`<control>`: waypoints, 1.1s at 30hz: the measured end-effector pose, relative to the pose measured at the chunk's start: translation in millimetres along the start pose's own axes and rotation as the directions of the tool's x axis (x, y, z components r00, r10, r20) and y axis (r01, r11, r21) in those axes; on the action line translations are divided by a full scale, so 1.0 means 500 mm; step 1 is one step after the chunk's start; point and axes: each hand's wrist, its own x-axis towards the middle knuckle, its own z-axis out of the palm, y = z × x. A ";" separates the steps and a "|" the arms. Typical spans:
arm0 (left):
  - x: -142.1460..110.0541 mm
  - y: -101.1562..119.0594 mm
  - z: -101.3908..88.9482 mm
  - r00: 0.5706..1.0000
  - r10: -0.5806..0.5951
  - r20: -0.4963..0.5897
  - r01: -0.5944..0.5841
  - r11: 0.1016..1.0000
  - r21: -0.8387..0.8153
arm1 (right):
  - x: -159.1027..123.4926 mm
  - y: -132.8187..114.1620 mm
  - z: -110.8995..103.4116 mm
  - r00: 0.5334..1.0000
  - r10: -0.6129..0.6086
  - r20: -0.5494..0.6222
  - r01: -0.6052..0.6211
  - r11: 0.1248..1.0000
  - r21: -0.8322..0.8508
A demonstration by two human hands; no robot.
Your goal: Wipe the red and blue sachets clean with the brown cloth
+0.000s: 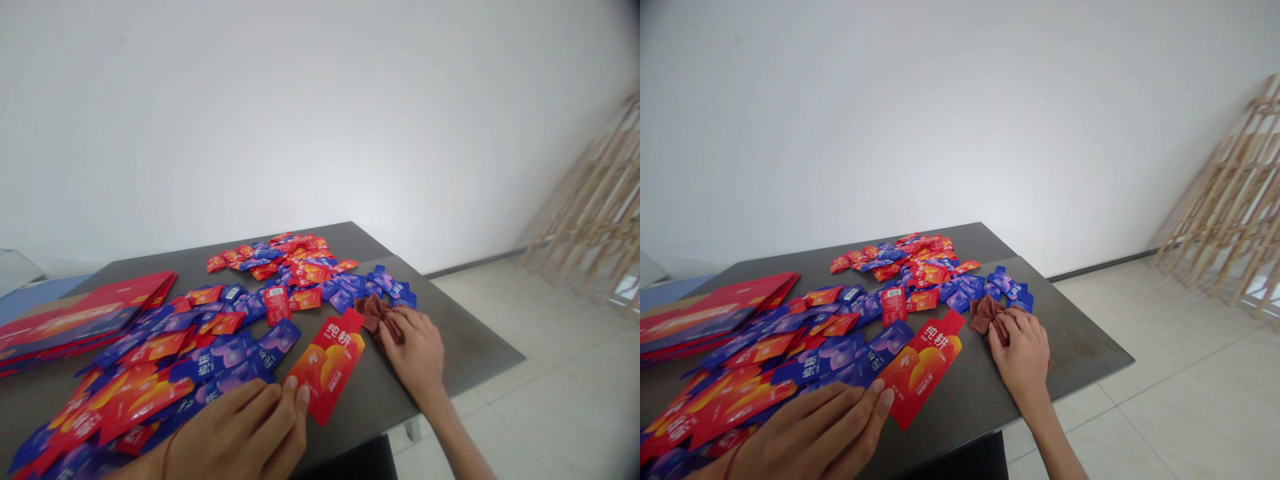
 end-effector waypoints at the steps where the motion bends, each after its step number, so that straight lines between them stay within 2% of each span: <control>1: 0.001 -0.002 0.000 1.000 0.010 -0.015 -0.011 1.000 -0.002 | 0.000 0.000 0.000 1.000 0.002 0.000 -0.002 1.000 0.001; 4: 0.007 -0.013 -0.005 0.999 -0.027 -0.037 0.025 0.998 -0.055 | -0.001 0.001 0.001 1.000 0.000 -0.006 0.000 1.000 0.004; 6: 0.015 -0.026 -0.010 0.986 -0.164 -0.038 0.157 0.976 -0.152 | -0.002 0.001 0.002 1.000 -0.002 -0.010 0.002 1.000 0.002; 8: 0.025 -0.043 -0.008 0.928 -0.369 0.059 0.367 0.869 -0.332 | -0.002 0.002 0.003 1.000 -0.004 -0.015 0.004 1.000 0.001; 9: 0.030 -0.052 -0.004 0.865 -0.472 0.173 0.496 0.749 -0.438 | -0.002 0.002 0.004 1.000 -0.005 -0.017 0.005 1.000 0.001; 10: 0.034 -0.061 0.003 0.779 -0.536 0.326 0.621 0.586 -0.520 | -0.002 0.002 0.004 1.000 -0.007 -0.019 0.007 1.000 0.004; 11: 0.036 -0.070 0.013 0.682 -0.545 0.488 0.724 0.410 -0.555 | -0.002 0.002 0.005 1.000 -0.009 -0.020 0.009 1.000 0.005; 12: 0.038 -0.078 0.025 0.585 -0.506 0.633 0.802 0.248 -0.543 | -0.002 0.002 0.005 1.000 -0.009 -0.022 0.009 1.000 0.007; 13: 0.038 -0.085 0.040 0.515 -0.447 0.731 0.847 0.136 -0.514 | -0.002 0.002 0.005 1.000 -0.008 -0.023 0.008 1.000 0.009; 14: 0.037 -0.091 0.056 0.475 -0.382 0.793 0.870 0.068 -0.489 | -0.002 0.002 0.006 1.000 -0.007 -0.023 0.007 1.000 0.009; 15: 0.034 -0.097 0.074 0.460 -0.313 0.831 0.879 0.027 -0.476 | -0.002 0.002 0.006 1.000 -0.006 -0.022 0.006 1.000 0.007; 17: 0.029 -0.110 0.113 0.450 -0.196 0.872 0.888 -0.010 -0.460 | -0.003 0.002 0.006 1.000 -0.005 -0.019 0.005 1.000 0.001; 19: 0.026 -0.128 0.150 0.436 -0.085 0.896 0.899 -0.010 -0.438 | -0.002 0.002 0.006 1.000 -0.002 -0.014 0.002 1.000 -0.007; 22: 0.032 -0.162 0.204 0.399 0.070 0.914 0.914 0.047 -0.402 | -0.002 0.002 0.005 1.000 0.007 -0.005 -0.007 1.000 -0.013; 25: 0.052 -0.191 0.260 0.360 0.166 0.918 0.913 0.139 -0.383 | -0.002 0.005 0.005 1.000 0.000 -0.002 0.000 1.000 -0.005; 27: 0.071 -0.203 0.299 0.346 0.179 0.921 0.903 0.203 -0.378 | -0.003 0.007 0.005 1.000 -0.011 -0.008 0.011 1.000 0.004; 29: 0.092 -0.208 0.334 0.351 0.155 0.923 0.889 0.255 -0.381 | -0.003 0.008 0.003 1.000 -0.016 -0.013 0.016 1.000 0.011; 31: 0.110 -0.206 0.357 0.384 0.088 0.919 0.872 0.293 -0.393 | -0.003 0.009 0.001 1.000 -0.015 -0.012 0.015 1.000 0.013; 33: 0.123 -0.197 0.358 0.449 -0.019 0.893 0.847 0.327 -0.419 | -0.003 0.009 -0.002 1.000 -0.011 -0.008 0.011 1.000 0.011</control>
